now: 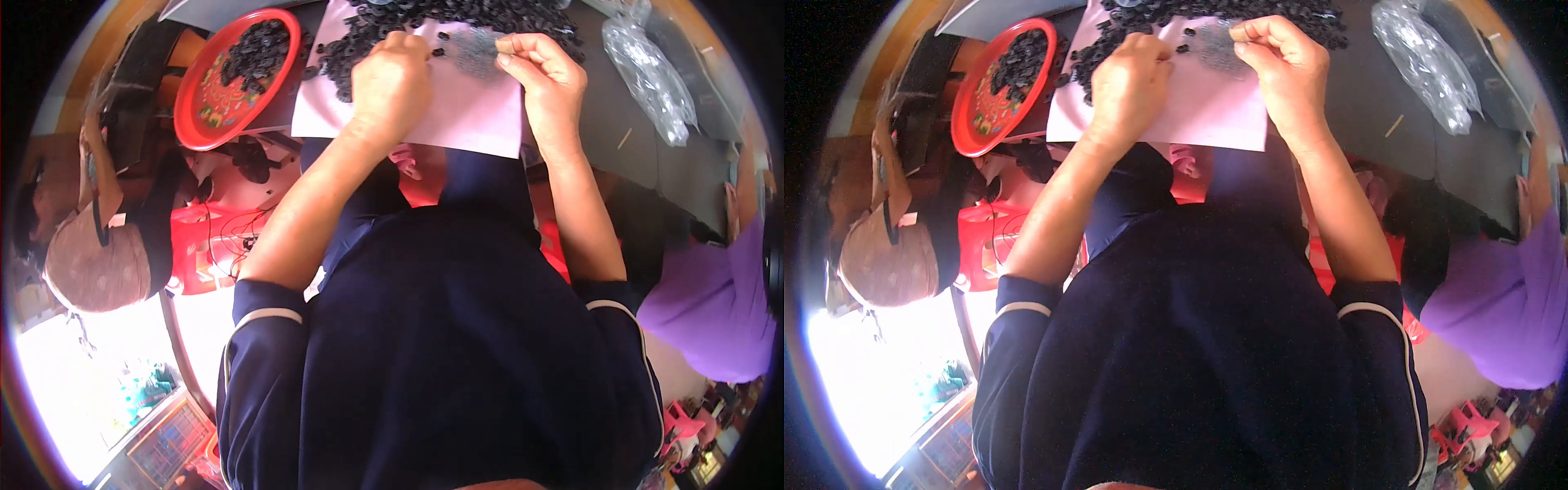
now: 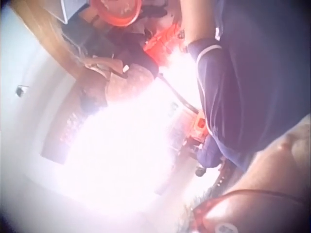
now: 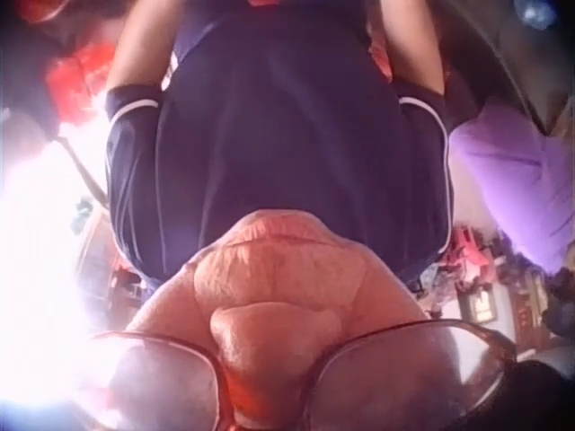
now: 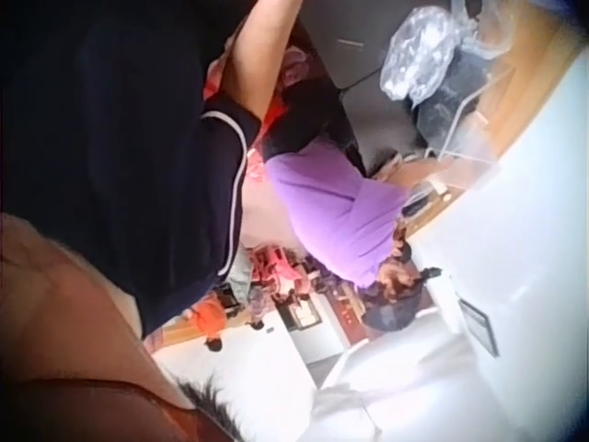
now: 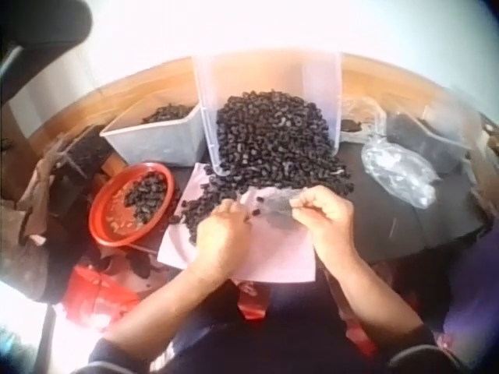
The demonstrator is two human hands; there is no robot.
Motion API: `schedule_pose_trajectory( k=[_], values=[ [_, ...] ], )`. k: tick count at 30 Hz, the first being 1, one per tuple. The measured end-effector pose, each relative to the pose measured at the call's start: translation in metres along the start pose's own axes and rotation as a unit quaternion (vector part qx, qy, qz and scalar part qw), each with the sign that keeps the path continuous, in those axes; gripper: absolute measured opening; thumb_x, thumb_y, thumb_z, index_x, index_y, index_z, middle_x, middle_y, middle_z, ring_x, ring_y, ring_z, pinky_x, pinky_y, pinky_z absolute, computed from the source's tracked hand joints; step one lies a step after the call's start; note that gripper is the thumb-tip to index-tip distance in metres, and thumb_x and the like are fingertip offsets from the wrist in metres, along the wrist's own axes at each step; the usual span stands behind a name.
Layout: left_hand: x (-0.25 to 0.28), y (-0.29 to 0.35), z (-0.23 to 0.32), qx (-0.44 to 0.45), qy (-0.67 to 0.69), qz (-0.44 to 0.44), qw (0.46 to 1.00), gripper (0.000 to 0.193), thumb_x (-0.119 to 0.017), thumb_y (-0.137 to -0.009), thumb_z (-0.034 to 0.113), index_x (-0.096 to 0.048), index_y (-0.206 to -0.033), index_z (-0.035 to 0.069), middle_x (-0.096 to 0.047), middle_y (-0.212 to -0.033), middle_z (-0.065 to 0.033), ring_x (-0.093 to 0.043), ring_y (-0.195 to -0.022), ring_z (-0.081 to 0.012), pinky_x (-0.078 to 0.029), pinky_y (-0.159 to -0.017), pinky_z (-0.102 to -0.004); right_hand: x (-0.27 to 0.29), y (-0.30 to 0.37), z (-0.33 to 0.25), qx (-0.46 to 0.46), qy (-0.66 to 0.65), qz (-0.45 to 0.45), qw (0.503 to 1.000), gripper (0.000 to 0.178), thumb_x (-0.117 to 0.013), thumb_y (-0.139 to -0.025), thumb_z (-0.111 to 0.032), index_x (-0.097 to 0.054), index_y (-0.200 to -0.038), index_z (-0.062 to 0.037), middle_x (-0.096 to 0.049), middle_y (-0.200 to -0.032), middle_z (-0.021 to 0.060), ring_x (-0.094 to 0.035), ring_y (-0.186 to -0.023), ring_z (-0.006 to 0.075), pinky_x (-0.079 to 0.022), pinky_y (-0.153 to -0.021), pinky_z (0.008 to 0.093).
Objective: The person assembles small plastic rings by hand, inserting internal components into them.
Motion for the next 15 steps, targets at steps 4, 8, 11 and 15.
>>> schedule_pose_trajectory(
  k=[4,8,11,15],
  values=[
    [0.009,-0.001,0.026,-0.029,0.093,0.004,0.995,0.011,-0.071,-0.072,0.013,-0.065,-0.08,0.008,-0.061,-0.084,-0.0081,-0.064,-0.082,-0.0286,-0.053,-0.068,-0.0398,0.009,0.002,0.0,-0.005,-0.013,0.018,1.0,0.015,-0.065,-0.08,0.006,-0.069,-0.092,-0.0001,-0.07,-0.085,0.0027,-0.064,-0.078,0.0063,-0.051,-0.074,0.021],
    [-0.003,-0.004,0.056,-0.104,0.085,-0.025,0.991,0.018,-0.075,-0.07,0.018,-0.067,-0.085,0.01,-0.06,-0.082,-0.008,-0.063,-0.082,-0.0285,-0.053,-0.069,-0.0386,0.008,0.007,0.001,-0.014,0.012,0.013,1.0,0.014,-0.064,-0.08,0.006,-0.07,-0.091,-0.0008,-0.07,-0.082,0.0018,-0.063,-0.076,0.006,-0.051,-0.072,0.0212],
    [-0.016,-0.006,0.055,-0.104,0.054,-0.04,0.992,0.019,-0.075,-0.072,0.018,-0.066,-0.088,0.01,-0.06,-0.084,-0.0089,-0.062,-0.084,-0.0304,-0.052,-0.072,-0.0396,0.011,0.01,0.0,-0.014,0.016,0.014,1.0,0.014,-0.063,-0.08,0.006,-0.069,-0.091,-0.0005,-0.07,-0.082,0.0019,-0.063,-0.076,0.0059,-0.051,-0.073,0.0212],
    [-0.018,-0.005,0.049,-0.109,0.017,-0.036,0.993,0.013,-0.071,-0.073,0.013,-0.063,-0.081,0.007,-0.061,-0.084,-0.0101,-0.063,-0.082,-0.0302,-0.053,-0.069,-0.0398,0.016,0.012,0.002,-0.01,0.009,0.012,1.0,0.013,-0.063,-0.081,0.006,-0.069,-0.091,-0.0002,-0.07,-0.083,0.0023,-0.063,-0.077,0.0059,-0.05,-0.074,0.021]
  ],
)
Point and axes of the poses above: each hand's wrist, its own y-axis away from the middle knuckle, its own x-axis out of the back of the hand, z = x × y, the point moved 8 cm from there along -y, towards the middle knuckle
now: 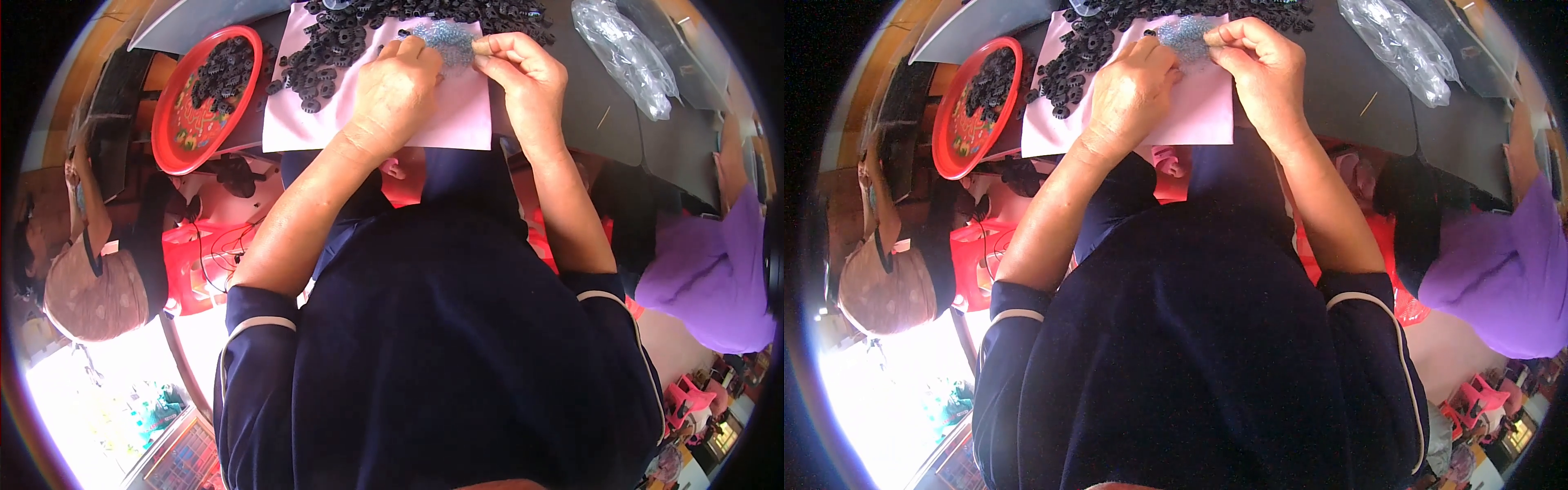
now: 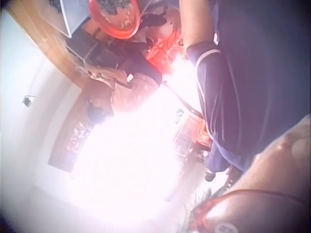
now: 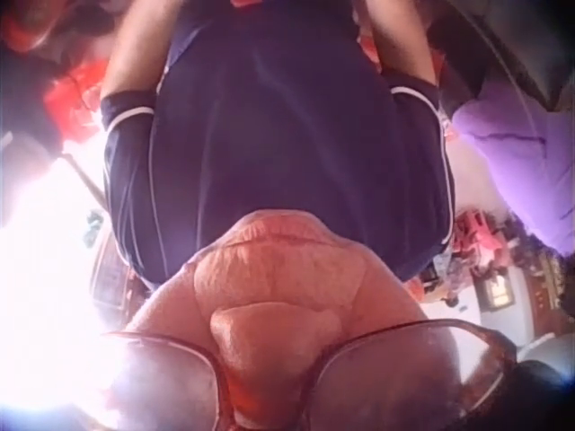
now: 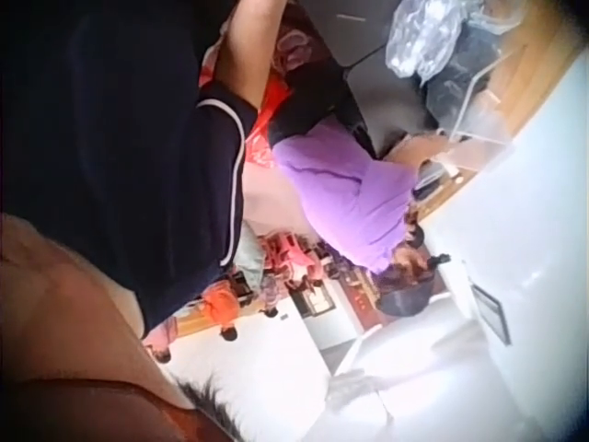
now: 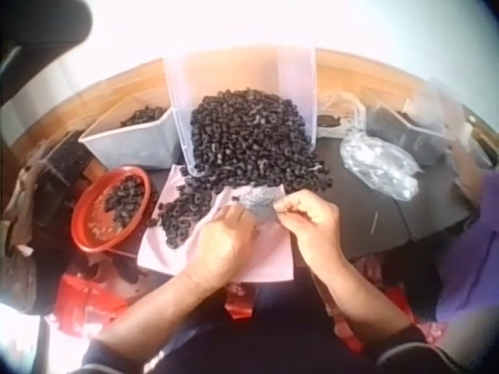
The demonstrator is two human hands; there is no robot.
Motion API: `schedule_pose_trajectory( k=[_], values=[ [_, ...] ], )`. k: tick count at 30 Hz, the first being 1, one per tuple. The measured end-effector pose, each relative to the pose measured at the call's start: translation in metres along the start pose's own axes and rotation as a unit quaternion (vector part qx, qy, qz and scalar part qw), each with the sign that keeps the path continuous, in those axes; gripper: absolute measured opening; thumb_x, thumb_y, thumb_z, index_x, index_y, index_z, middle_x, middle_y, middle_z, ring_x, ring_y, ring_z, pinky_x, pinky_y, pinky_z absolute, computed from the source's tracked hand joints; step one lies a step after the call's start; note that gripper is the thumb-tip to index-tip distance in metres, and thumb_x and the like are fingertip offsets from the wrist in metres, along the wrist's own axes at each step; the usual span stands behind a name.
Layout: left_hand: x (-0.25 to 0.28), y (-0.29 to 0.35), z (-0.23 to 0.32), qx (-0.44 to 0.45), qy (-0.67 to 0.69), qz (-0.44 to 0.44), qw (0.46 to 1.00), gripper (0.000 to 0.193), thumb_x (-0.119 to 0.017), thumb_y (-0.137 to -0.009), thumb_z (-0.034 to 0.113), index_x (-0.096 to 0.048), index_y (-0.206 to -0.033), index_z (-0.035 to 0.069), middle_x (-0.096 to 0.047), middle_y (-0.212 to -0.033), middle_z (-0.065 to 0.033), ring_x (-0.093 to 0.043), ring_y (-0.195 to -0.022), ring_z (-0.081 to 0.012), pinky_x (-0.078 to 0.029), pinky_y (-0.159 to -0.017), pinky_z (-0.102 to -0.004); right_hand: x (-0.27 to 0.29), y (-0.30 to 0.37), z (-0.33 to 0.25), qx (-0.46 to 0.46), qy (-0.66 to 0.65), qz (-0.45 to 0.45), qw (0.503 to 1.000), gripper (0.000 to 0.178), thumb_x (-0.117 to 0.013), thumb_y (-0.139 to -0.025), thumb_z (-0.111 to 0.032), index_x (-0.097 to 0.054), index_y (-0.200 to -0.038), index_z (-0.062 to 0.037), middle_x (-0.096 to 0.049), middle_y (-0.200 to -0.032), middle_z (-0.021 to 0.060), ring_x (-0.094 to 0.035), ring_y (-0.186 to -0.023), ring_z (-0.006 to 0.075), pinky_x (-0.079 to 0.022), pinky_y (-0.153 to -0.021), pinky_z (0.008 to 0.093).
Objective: The person assembles small plastic rings by hand, inserting internal components into them.
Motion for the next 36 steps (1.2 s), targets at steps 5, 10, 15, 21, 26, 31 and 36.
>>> schedule_pose_trajectory(
  k=[5,10,15,21,26,31,36],
  values=[
    [0.011,0.002,-0.007,0.047,0.027,0.022,0.998,0.009,-0.068,-0.074,0.01,-0.062,-0.079,0.005,-0.063,-0.083,-0.0121,-0.065,-0.079,-0.0312,-0.053,-0.066,-0.0402,-0.001,-0.003,-0.002,0.008,0.009,-0.012,1.0,0.012,-0.064,-0.081,0.004,-0.069,-0.092,0.0004,-0.071,-0.085,0.0026,-0.063,-0.078,0.0058,-0.05,-0.075,0.0208],
    [0.026,0.007,-0.027,0.149,0.223,0.059,0.962,0.01,-0.068,-0.081,0.01,-0.064,-0.085,0.002,-0.065,-0.084,-0.0136,-0.066,-0.076,-0.0318,-0.052,-0.066,-0.0383,-0.03,-0.011,-0.02,0.004,0.018,-0.075,0.997,0.012,-0.065,-0.086,-0.002,-0.069,-0.097,0.001,-0.071,-0.087,0.0038,-0.063,-0.081,0.0062,-0.05,-0.076,0.0208],
    [0.037,0.014,-0.029,0.162,0.258,0.101,0.947,0.009,-0.069,-0.082,0.007,-0.063,-0.087,0.001,-0.064,-0.08,-0.0116,-0.064,-0.072,-0.0231,-0.051,-0.066,-0.0324,-0.062,-0.014,-0.019,-0.061,-0.069,-0.157,0.983,0.013,-0.062,-0.089,-0.003,-0.067,-0.1,0.003,-0.069,-0.089,0.005,-0.062,-0.082,0.0077,-0.05,-0.075,0.0216],
    [0.047,0.031,-0.039,0.199,0.265,0.128,0.935,0.01,-0.07,-0.084,0.007,-0.063,-0.087,0.001,-0.065,-0.077,-0.0086,-0.062,-0.071,-0.0161,-0.049,-0.065,-0.0289,-0.083,-0.012,-0.019,-0.077,-0.07,-0.209,0.972,0.013,-0.06,-0.089,-0.001,-0.067,-0.1,0.0015,-0.068,-0.089,0.0039,-0.061,-0.081,0.0074,-0.05,-0.075,0.0217],
    [0.069,0.019,-0.056,0.155,0.065,0.123,0.978,0.016,-0.076,-0.078,0.016,-0.066,-0.081,0.003,-0.059,-0.075,-0.0089,-0.06,-0.069,-0.0263,-0.049,-0.064,-0.0353,-0.082,-0.018,-0.014,-0.084,-0.098,-0.153,0.98,0.013,-0.061,-0.088,-0.001,-0.068,-0.099,-0.0001,-0.068,-0.085,0.0025,-0.06,-0.078,0.0069,-0.049,-0.074,0.0211],
    [0.063,-0.014,-0.083,0.129,-0.116,0.008,0.985,0.026,-0.076,-0.07,0.025,-0.068,-0.082,0.003,-0.061,-0.092,-0.0143,-0.057,-0.094,-0.0326,-0.051,-0.078,-0.043,-0.07,-0.026,-0.012,-0.048,-0.066,-0.115,0.99,0.011,-0.063,-0.087,0.0,-0.068,-0.096,-0.0013,-0.065,-0.077,0.001,-0.059,-0.071,0.0065,-0.048,-0.068,0.0214],
    [0.049,-0.026,-0.09,0.078,-0.153,-0.064,0.983,0.023,-0.073,-0.07,0.021,-0.068,-0.079,0.0,-0.062,-0.094,-0.019,-0.057,-0.1,-0.0358,-0.048,-0.089,-0.0412,-0.068,-0.024,-0.004,-0.05,-0.074,-0.097,0.991,0.011,-0.063,-0.086,0.001,-0.067,-0.095,0.0,-0.066,-0.077,0.0019,-0.059,-0.069,0.0069,-0.048,-0.066,0.0216]
  ],
)
Point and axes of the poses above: each hand's wrist, its own y-axis away from the middle knuckle, its own x-axis out of the back of the hand, z = x × y, the point moved 8 cm from there along -y, towards the middle knuckle
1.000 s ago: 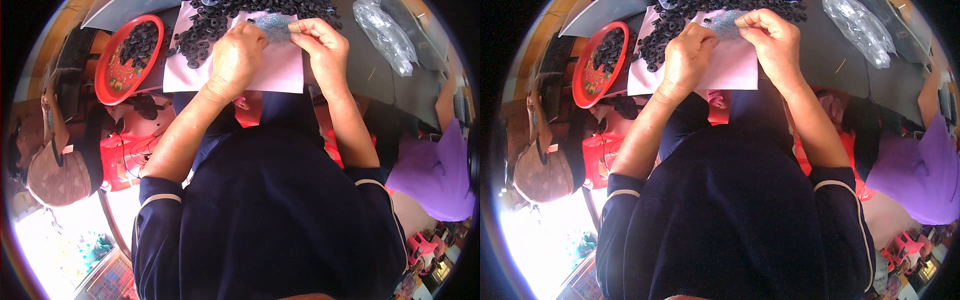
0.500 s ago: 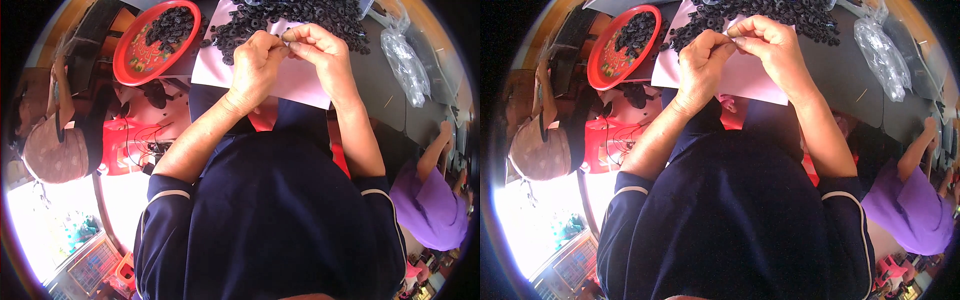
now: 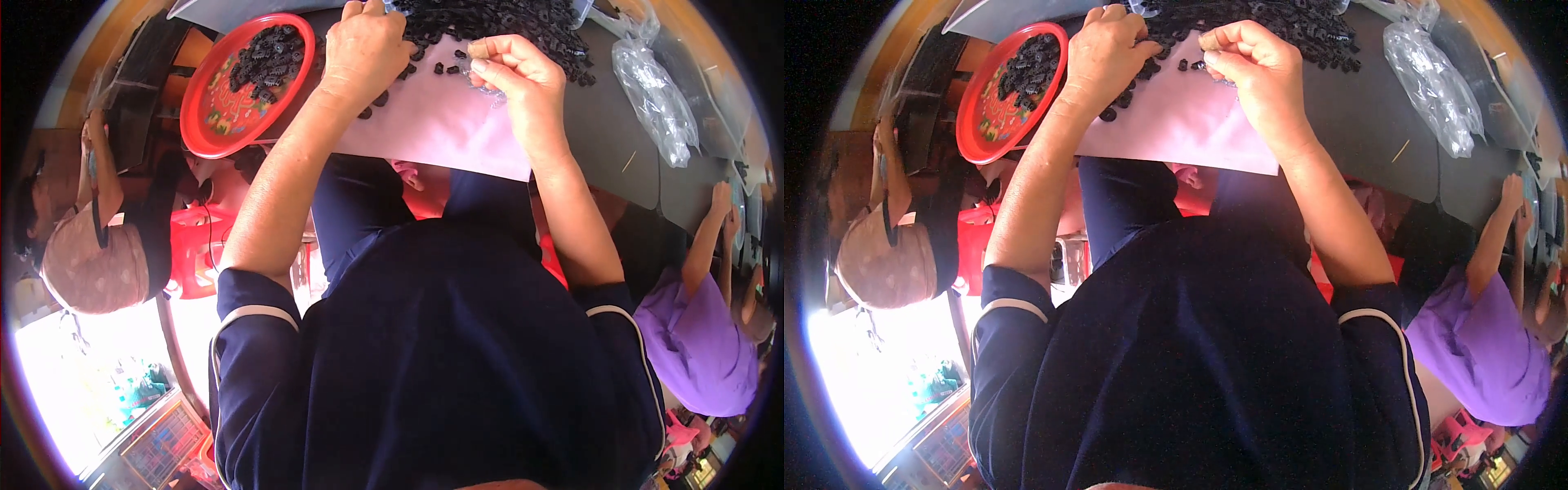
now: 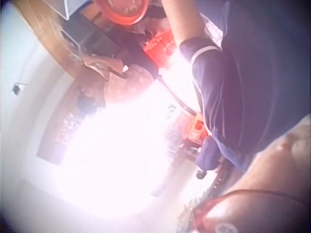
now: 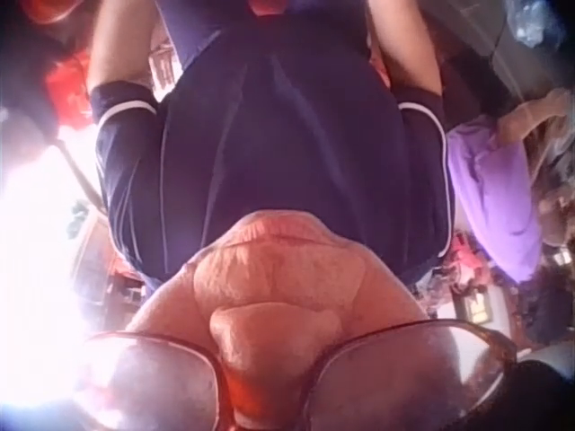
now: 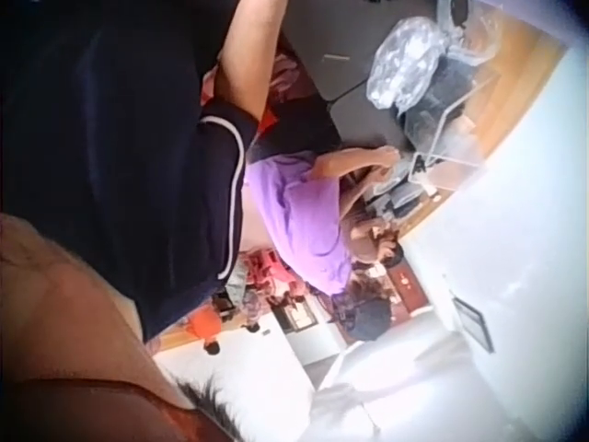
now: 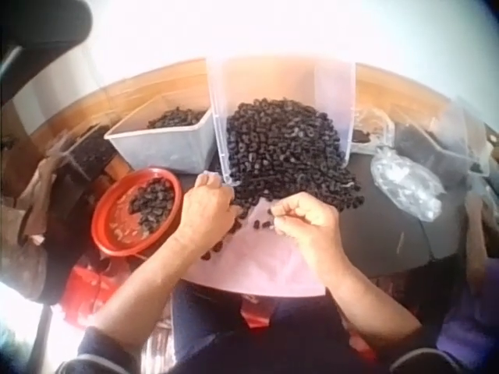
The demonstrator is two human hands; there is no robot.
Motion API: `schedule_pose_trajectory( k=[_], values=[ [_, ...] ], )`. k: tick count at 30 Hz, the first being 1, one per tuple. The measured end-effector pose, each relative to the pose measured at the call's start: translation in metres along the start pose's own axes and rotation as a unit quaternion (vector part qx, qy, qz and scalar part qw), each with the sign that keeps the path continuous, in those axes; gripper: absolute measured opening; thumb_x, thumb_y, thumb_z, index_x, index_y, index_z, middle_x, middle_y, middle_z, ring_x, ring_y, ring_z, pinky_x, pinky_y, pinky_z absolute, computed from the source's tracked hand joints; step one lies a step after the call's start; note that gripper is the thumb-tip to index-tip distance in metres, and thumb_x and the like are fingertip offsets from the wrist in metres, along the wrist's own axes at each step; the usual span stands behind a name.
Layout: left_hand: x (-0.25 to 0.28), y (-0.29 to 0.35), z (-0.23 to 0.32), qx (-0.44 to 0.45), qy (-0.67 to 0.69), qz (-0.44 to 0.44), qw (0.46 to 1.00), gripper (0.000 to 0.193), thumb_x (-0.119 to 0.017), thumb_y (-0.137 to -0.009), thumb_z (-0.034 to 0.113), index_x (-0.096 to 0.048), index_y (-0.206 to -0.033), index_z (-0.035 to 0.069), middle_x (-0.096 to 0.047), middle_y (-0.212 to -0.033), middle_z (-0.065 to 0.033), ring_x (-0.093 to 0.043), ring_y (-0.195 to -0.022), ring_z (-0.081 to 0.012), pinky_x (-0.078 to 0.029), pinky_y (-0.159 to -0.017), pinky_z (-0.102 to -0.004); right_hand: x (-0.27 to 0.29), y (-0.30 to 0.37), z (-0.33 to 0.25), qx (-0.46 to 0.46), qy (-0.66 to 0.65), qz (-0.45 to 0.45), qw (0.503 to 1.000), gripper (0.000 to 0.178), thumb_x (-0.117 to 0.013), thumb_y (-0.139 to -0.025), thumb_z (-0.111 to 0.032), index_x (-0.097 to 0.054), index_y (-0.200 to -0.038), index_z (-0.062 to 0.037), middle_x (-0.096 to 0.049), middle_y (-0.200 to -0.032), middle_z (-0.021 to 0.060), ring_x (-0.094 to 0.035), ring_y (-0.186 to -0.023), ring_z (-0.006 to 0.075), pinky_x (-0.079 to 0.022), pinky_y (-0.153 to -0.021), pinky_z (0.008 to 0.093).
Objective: The person assembles small plastic rings by hand, inserting internal components into them.
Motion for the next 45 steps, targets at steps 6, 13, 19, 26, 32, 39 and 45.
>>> schedule_pose_trajectory(
  k=[6,13,19,26,32,39,45],
  values=[
    [-0.01,0.004,0.007,-0.106,-0.03,0.061,0.992,0.014,-0.068,-0.076,0.018,-0.065,-0.081,0.005,-0.061,-0.089,-0.0095,-0.059,-0.09,-0.0301,-0.052,-0.077,-0.0417,0.006,0.0,0.007,0.0,-0.035,0.007,0.999,0.011,-0.062,-0.085,0.002,-0.067,-0.095,0.0009,-0.066,-0.08,0.003,-0.06,-0.07,0.0076,-0.05,-0.067,0.0221],
    [-0.022,0.004,0.002,-0.166,-0.058,0.092,0.98,0.008,-0.061,-0.071,0.012,-0.063,-0.074,0.005,-0.063,-0.082,-0.0102,-0.06,-0.083,-0.0291,-0.051,-0.076,-0.0385,0.006,0.002,0.007,0.007,-0.017,0.014,1.0,0.009,-0.063,-0.085,0.001,-0.067,-0.093,0.0011,-0.067,-0.079,0.0032,-0.061,-0.07,0.0071,-0.051,-0.066,0.0223],
    [-0.022,0.001,0.004,-0.163,-0.045,0.092,0.981,0.007,-0.062,-0.071,0.012,-0.063,-0.074,0.006,-0.063,-0.079,-0.01,-0.06,-0.083,-0.0296,-0.052,-0.073,-0.0395,0.008,0.003,0.003,0.011,-0.003,0.019,1.0,0.009,-0.064,-0.085,0.0,-0.067,-0.093,0.0005,-0.068,-0.081,0.0029,-0.062,-0.07,0.0069,-0.051,-0.066,0.022],
    [-0.001,0.001,-0.002,-0.041,0.185,0.085,0.978,0.01,-0.065,-0.078,0.012,-0.067,-0.083,0.004,-0.066,-0.077,-0.0094,-0.064,-0.075,-0.0227,-0.052,-0.069,-0.0346,0.013,0.005,0.003,0.018,-0.02,0.025,0.999,0.01,-0.064,-0.085,0.001,-0.068,-0.094,0.0005,-0.068,-0.081,0.0029,-0.061,-0.071,0.007,-0.051,-0.067,0.0219],
    [-0.016,0.049,0.023,0.112,0.391,0.032,0.913,0.012,-0.066,-0.084,0.01,-0.068,-0.089,-0.001,-0.068,-0.08,-0.0073,-0.064,-0.073,-0.0152,-0.051,-0.067,-0.0257,0.009,0.004,-0.001,-0.003,0.018,0.025,1.0,0.013,-0.065,-0.085,-0.002,-0.069,-0.097,-0.0013,-0.068,-0.083,0.0022,-0.062,-0.074,0.0078,-0.048,-0.069,0.0217],
    [-0.007,0.054,0.071,-0.081,0.059,0.063,0.993,0.014,-0.071,-0.076,0.015,-0.063,-0.085,0.007,-0.056,-0.083,-0.0072,-0.06,-0.085,-0.0274,-0.053,-0.071,-0.0368,0.011,0.005,-0.002,0.019,-0.041,0.041,0.998,0.006,-0.063,-0.083,0.003,-0.065,-0.088,0.0015,-0.063,-0.079,0.0008,-0.057,-0.071,0.0062,-0.046,-0.066,0.0201],
    [-0.002,0.058,0.066,-0.095,0.115,0.041,0.988,0.017,-0.072,-0.075,0.013,-0.065,-0.09,0.007,-0.057,-0.085,-0.0072,-0.06,-0.087,-0.0276,-0.053,-0.073,-0.0374,0.009,0.007,-0.004,0.011,-0.034,0.038,0.999,0.006,-0.063,-0.082,0.004,-0.065,-0.088,0.0012,-0.063,-0.078,0.0006,-0.057,-0.069,0.0065,-0.045,-0.065,0.0201]
  ],
)
Point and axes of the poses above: each hand's wrist, its own y-axis away from the middle knuckle, its own x-axis out of the back of the hand, z = x × y, the point moved 8 cm from there along -y, towards the middle knuckle
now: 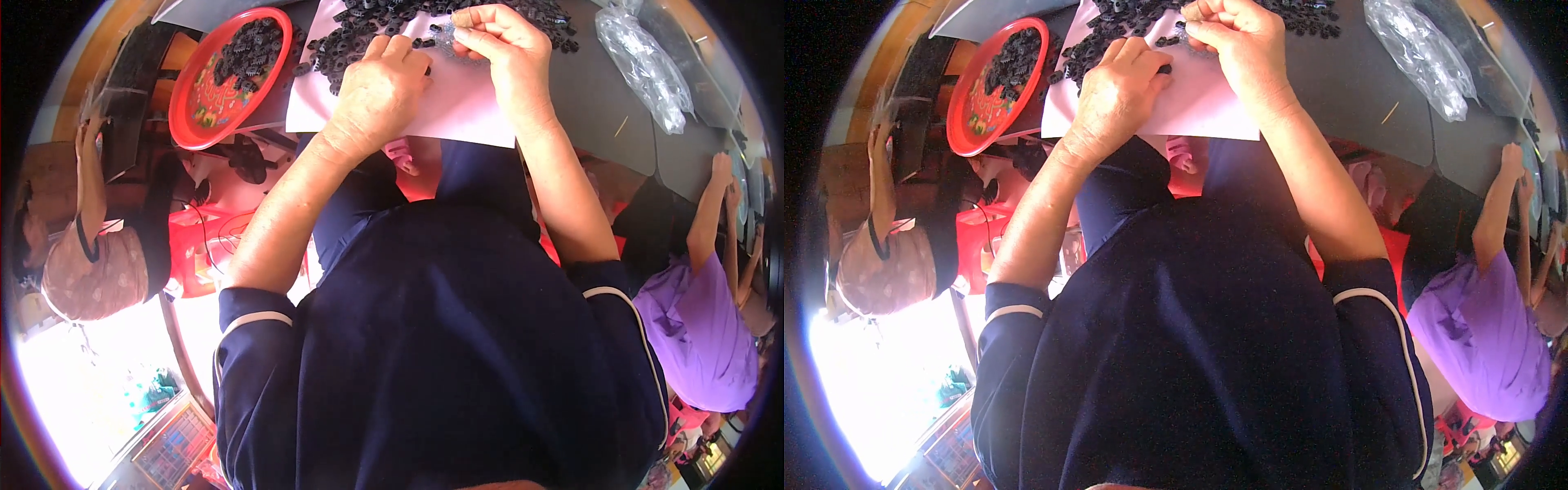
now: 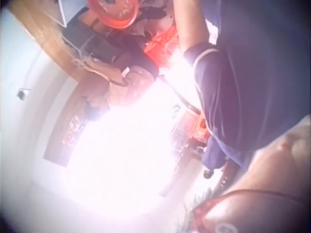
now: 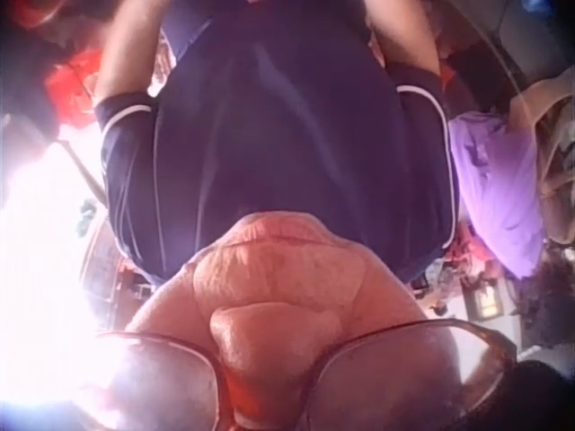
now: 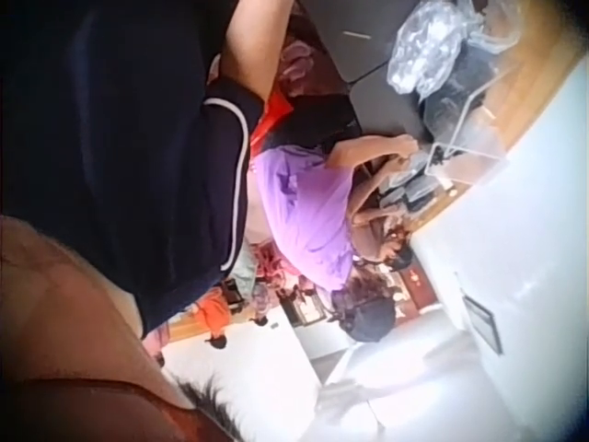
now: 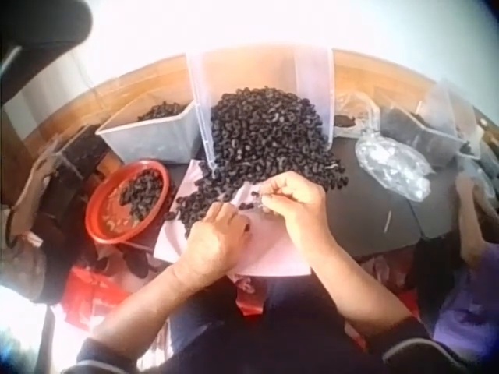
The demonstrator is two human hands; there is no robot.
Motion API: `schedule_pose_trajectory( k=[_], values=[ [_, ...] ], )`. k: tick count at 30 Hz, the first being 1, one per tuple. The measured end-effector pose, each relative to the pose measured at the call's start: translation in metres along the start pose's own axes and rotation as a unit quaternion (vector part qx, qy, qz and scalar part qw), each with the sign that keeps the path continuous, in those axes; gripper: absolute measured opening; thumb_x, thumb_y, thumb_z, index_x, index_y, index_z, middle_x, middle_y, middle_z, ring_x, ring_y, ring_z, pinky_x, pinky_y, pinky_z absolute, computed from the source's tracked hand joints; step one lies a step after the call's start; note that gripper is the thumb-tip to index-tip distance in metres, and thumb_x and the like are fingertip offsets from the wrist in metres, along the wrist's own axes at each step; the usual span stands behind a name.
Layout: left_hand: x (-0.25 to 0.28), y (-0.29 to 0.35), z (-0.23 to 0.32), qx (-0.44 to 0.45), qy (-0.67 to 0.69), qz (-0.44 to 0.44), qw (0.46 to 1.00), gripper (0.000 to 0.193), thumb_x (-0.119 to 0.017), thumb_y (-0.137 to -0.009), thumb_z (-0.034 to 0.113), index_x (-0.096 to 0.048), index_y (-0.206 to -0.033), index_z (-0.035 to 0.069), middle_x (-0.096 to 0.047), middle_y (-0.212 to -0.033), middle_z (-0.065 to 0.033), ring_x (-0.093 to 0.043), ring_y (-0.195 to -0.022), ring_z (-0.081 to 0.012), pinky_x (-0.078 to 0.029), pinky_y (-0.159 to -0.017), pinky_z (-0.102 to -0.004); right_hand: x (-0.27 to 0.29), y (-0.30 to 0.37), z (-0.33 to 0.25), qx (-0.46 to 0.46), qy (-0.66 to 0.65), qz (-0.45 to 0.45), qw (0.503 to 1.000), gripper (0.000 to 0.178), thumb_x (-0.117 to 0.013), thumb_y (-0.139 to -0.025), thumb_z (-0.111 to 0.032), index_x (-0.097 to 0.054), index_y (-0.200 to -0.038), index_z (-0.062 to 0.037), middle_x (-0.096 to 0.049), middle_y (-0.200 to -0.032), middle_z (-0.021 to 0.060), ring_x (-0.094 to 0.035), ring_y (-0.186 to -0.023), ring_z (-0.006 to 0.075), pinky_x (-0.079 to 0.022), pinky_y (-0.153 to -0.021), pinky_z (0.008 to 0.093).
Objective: The person assembles small plastic rings by hand, inserting internal components into them.
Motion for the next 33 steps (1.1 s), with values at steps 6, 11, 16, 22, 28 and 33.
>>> schedule_pose_trajectory(
  k=[6,11,16,22,28,33],
  values=[
    [0.006,0.001,-0.005,0.007,0.057,-0.005,0.998,0.019,-0.07,-0.075,0.01,-0.066,-0.093,0.008,-0.058,-0.086,-0.0078,-0.06,-0.088,-0.0287,-0.052,-0.074,-0.0394,0.001,0.0,0.003,0.003,-0.006,0.002,1.0,0.006,-0.063,-0.082,0.004,-0.064,-0.087,0.0005,-0.062,-0.078,-0.0002,-0.056,-0.07,0.0061,-0.045,-0.065,0.0198],
    [0.003,-0.006,-0.01,-0.033,0.119,-0.057,0.991,0.019,-0.069,-0.074,0.009,-0.065,-0.093,0.007,-0.058,-0.087,-0.0088,-0.059,-0.088,-0.0292,-0.051,-0.076,-0.0396,0.001,0.0,0.003,0.003,-0.01,-0.002,1.0,0.007,-0.063,-0.081,0.005,-0.065,-0.087,0.0004,-0.063,-0.08,-0.0002,-0.056,-0.072,0.0055,-0.045,-0.067,0.0192],
    [-0.002,-0.009,-0.004,-0.022,0.082,-0.065,0.994,0.02,-0.067,-0.075,0.007,-0.065,-0.095,0.008,-0.057,-0.09,-0.009,-0.059,-0.091,-0.0289,-0.051,-0.077,-0.0399,0.002,0.0,0.003,0.006,-0.009,0.001,1.0,0.008,-0.063,-0.082,0.005,-0.065,-0.088,0.0013,-0.063,-0.082,0.0007,-0.058,-0.075,0.0059,-0.045,-0.069,0.0192],
    [0.002,-0.008,-0.005,-0.026,0.061,-0.02,0.998,0.015,-0.065,-0.078,0.007,-0.066,-0.093,0.009,-0.057,-0.084,-0.0074,-0.06,-0.085,-0.0282,-0.051,-0.075,-0.0393,0.004,-0.001,0.009,0.011,-0.053,0.0,0.999,0.008,-0.063,-0.082,0.006,-0.064,-0.089,0.0019,-0.064,-0.082,0.0017,-0.058,-0.076,0.0066,-0.046,-0.071,0.0199],
    [0.002,-0.008,-0.013,-0.027,0.044,-0.033,0.998,0.017,-0.065,-0.078,0.004,-0.067,-0.094,0.009,-0.057,-0.08,-0.0089,-0.061,-0.081,-0.0279,-0.051,-0.07,-0.0381,0.002,0.002,-0.001,0.006,-0.036,0.001,0.999,0.008,-0.062,-0.082,0.005,-0.064,-0.088,0.0013,-0.064,-0.082,0.001,-0.058,-0.075,0.0062,-0.045,-0.069,0.0194],
    [-0.002,-0.009,-0.017,-0.003,0.105,-0.075,0.992,0.018,-0.061,-0.075,0.002,-0.068,-0.09,0.009,-0.059,-0.08,-0.0102,-0.063,-0.085,-0.0306,-0.053,-0.074,-0.0388,0.004,0.002,-0.001,0.003,-0.029,0.0,1.0,0.007,-0.063,-0.082,0.005,-0.065,-0.088,0.001,-0.063,-0.081,0.0005,-0.057,-0.074,0.006,-0.045,-0.068,0.019]
  ],
)
Point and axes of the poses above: each hand's wrist, its own y-axis away from the middle knuckle, its own x-axis out of the back of the hand, z = x × y, the point moved 8 cm from there along -y, towards the middle knuckle
